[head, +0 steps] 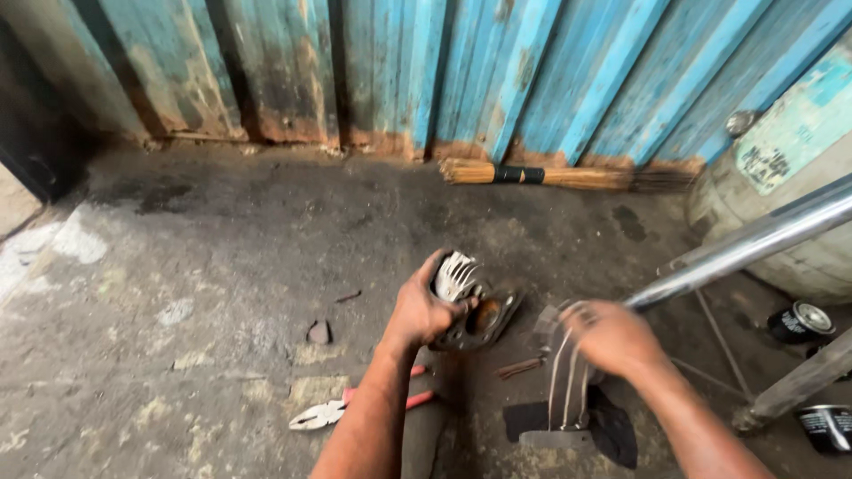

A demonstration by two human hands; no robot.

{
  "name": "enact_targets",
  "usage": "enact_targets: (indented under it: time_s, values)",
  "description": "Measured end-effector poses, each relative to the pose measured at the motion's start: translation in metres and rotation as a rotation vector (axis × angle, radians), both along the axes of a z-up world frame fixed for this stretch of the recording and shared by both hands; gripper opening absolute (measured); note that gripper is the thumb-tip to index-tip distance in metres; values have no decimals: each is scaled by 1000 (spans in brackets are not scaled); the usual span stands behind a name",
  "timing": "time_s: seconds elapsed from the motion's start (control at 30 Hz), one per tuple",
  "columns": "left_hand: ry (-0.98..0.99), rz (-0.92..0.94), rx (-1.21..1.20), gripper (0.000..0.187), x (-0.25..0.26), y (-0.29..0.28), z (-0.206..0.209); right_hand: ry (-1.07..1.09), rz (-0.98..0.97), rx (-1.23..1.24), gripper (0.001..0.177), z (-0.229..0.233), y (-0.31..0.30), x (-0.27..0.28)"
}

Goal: The person scrubs the inside of a metal engine cylinder head using a small brush and a cloth. They rotate the part to access different areas and repeatedly wipe the interior surfaces.

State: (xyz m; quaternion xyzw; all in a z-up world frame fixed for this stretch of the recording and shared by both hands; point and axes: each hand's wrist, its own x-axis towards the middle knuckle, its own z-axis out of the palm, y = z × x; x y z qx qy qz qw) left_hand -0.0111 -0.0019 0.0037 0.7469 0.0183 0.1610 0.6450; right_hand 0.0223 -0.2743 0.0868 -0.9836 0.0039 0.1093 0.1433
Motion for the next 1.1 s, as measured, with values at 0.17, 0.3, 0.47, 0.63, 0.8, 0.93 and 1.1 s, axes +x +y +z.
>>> enact_targets:
  time_s: [0.17,0.3,0.47,0.63,0.8,0.93,1.1]
  values:
    - [68,6,54,91,4,2,11,156,85,254,50,-30,15,-11]
    - [37,-1,43,91,0,3,9,-12,718,-205,78,-66,69,-18]
    - [80,0,40,89,2,-1,11,155,604,-343,65,-88,95,-7]
    - [25,67,85,88,-6,-4,13,-36,935,-129,78,-71,46,-18]
    - [49,53,84,87,-2,-3,10,219,105,116,43,-39,-3,-23]
    - [31,45,80,87,-6,-3,5,113,44,578,52,-57,1,-3]
    - [32,38,52,88,-1,-2,6,-142,813,-3,79,-118,53,2]
